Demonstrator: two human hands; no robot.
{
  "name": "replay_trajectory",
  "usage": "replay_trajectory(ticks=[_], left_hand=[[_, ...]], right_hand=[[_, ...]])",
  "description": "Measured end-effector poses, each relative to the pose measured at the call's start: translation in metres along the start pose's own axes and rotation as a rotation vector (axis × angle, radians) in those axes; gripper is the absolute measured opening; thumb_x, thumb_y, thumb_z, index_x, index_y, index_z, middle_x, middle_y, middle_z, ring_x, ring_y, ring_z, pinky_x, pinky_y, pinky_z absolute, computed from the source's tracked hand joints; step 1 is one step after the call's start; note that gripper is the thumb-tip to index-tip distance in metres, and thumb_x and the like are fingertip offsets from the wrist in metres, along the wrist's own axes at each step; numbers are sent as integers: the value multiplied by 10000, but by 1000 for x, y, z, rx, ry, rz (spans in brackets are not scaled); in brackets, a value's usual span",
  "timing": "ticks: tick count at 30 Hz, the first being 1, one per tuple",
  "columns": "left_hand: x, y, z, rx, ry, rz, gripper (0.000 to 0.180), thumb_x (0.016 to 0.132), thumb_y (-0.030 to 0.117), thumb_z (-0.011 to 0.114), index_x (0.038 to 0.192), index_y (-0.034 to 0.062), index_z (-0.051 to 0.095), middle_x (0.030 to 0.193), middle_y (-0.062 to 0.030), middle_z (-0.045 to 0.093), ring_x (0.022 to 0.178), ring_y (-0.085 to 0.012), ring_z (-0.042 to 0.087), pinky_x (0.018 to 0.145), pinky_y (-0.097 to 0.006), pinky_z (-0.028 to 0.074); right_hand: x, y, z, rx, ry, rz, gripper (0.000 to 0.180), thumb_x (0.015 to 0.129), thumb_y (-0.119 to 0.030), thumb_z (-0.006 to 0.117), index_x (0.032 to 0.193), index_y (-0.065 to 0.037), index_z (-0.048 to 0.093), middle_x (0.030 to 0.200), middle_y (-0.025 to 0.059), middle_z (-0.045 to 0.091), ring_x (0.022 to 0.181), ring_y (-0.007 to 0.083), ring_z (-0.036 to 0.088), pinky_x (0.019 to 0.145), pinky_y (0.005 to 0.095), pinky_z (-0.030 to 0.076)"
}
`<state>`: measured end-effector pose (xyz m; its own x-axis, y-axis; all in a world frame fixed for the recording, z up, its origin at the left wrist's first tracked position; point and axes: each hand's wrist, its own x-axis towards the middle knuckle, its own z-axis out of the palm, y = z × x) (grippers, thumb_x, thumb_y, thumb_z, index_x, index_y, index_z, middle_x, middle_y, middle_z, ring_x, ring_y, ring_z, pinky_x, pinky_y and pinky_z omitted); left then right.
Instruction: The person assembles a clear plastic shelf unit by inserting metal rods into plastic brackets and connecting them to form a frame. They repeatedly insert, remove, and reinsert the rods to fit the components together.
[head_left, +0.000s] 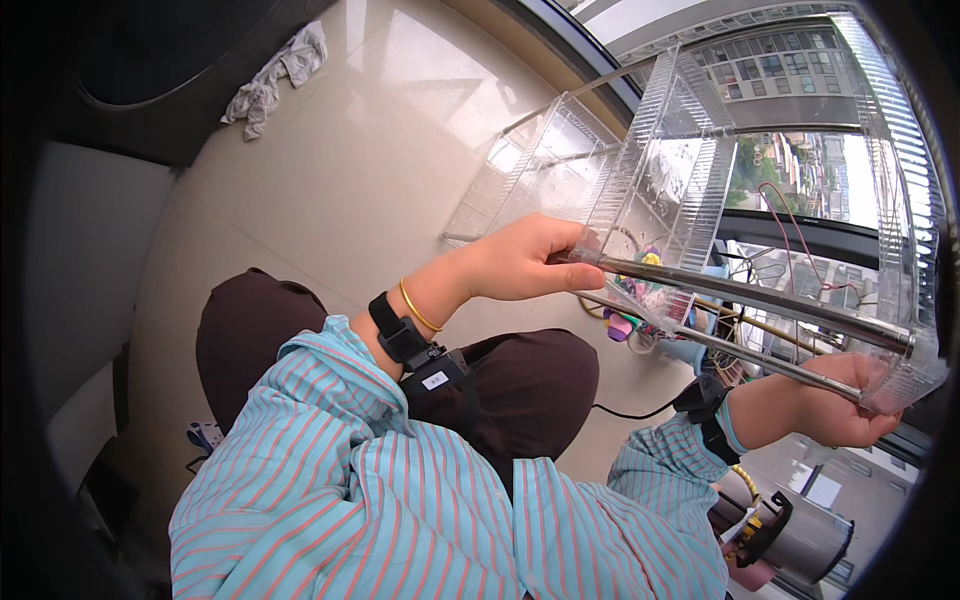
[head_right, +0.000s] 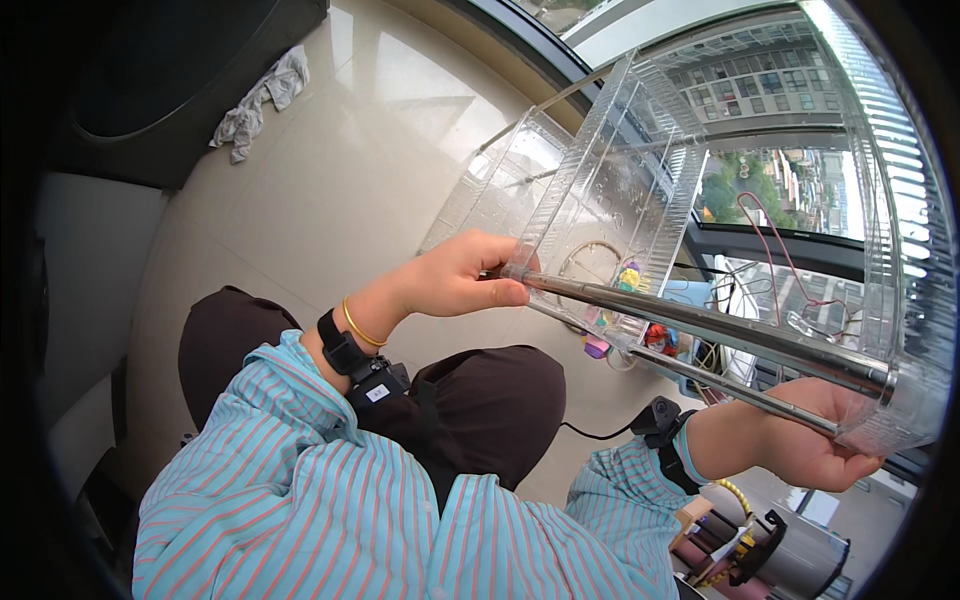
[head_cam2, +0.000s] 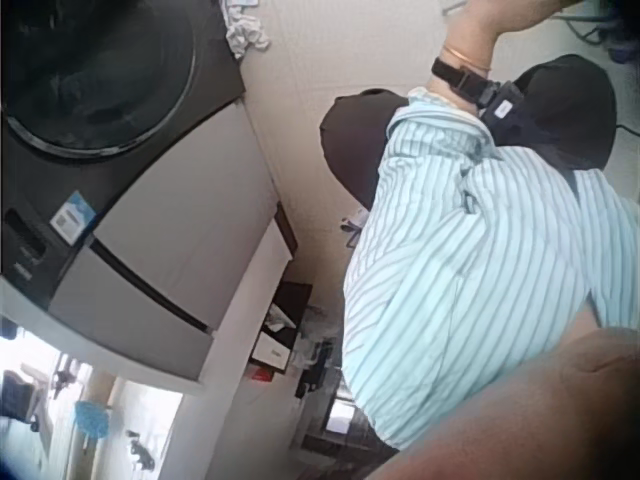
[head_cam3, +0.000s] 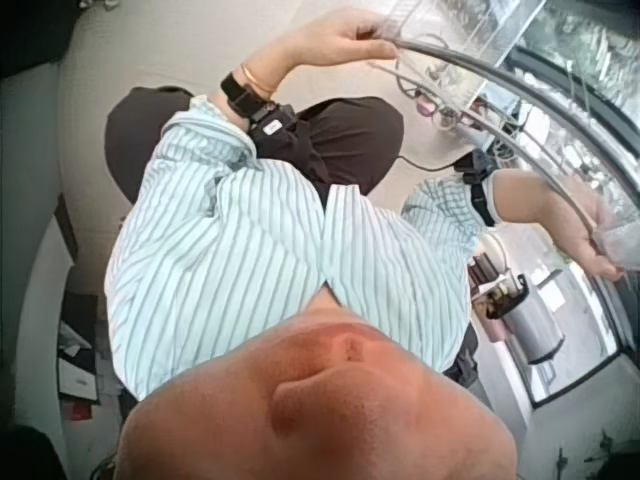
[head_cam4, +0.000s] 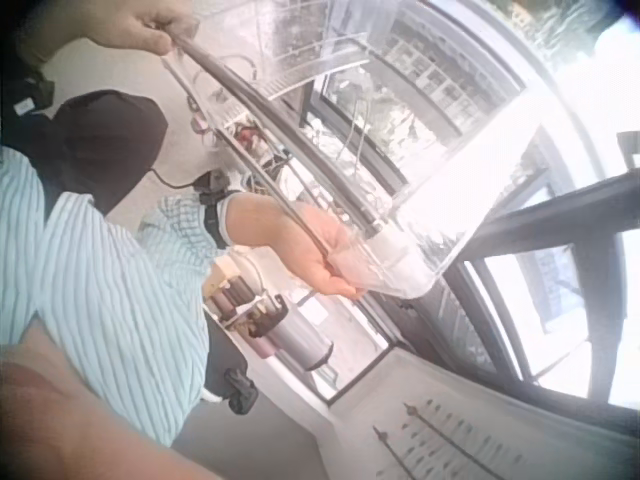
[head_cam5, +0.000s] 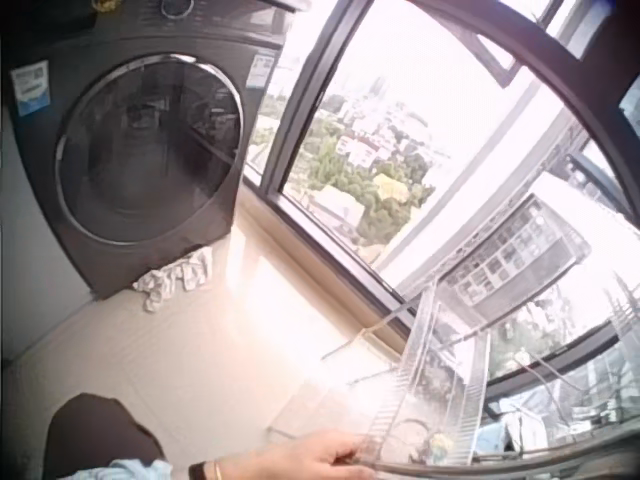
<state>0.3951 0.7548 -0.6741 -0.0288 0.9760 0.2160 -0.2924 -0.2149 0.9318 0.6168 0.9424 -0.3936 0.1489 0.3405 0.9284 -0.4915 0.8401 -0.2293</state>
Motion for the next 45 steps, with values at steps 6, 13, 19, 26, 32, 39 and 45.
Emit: replay_trajectory(ticks=[6,13,19,26,32,39,45], left_hand=[[6,2,1,91,27,88,421,948,467,724,939,53,647,689,-75,586,643,-194,578,589,-350,438],[8,1,-3,74,-6,78,405,930,467,732,958,70,656,747,-128,657,693,-321,620,649,-390,477],[15,-3,3,91,5,144,363,929,475,715,1040,129,724,850,-102,738,803,-317,704,715,-406,529],[16,-9,15,183,105,181,455,874,512,750,1064,106,669,860,-122,725,804,-370,687,689,-422,519],[15,-5,16,208,144,112,462,903,554,699,986,100,677,846,-151,719,794,-366,691,680,-446,523],[9,-6,14,285,317,128,492,930,515,711,907,40,585,743,-144,634,664,-328,612,611,-392,456],[6,-15,16,307,409,155,499,975,514,658,931,26,569,712,-134,598,638,-308,580,610,-388,450]], right_hand=[[30,-31,-15,-675,-164,-83,455,1006,-341,550,1184,65,652,1194,181,632,1120,248,628,959,422,544],[102,-99,-14,-1189,-1016,-37,774,1054,-595,414,1464,61,411,1486,220,457,1395,311,443,1167,496,354],[78,-65,22,-1267,-1201,-126,780,1051,-603,416,1497,35,373,1514,217,437,1420,320,422,1183,504,334],[71,-43,40,-1274,-1310,-171,792,1047,-613,417,1537,4,329,1546,213,413,1448,330,397,1202,513,312],[64,-40,61,-1225,-1372,-269,807,1044,-621,419,1570,-23,291,1573,210,392,1472,339,376,1219,521,292],[27,-46,49,-854,-635,-593,565,1064,-521,443,1430,-92,394,1299,180,534,1190,315,551,1060,459,452],[-79,-35,-31,-792,-448,502,657,1051,-614,439,1238,7,544,747,10,490,648,92,426,575,234,296]])
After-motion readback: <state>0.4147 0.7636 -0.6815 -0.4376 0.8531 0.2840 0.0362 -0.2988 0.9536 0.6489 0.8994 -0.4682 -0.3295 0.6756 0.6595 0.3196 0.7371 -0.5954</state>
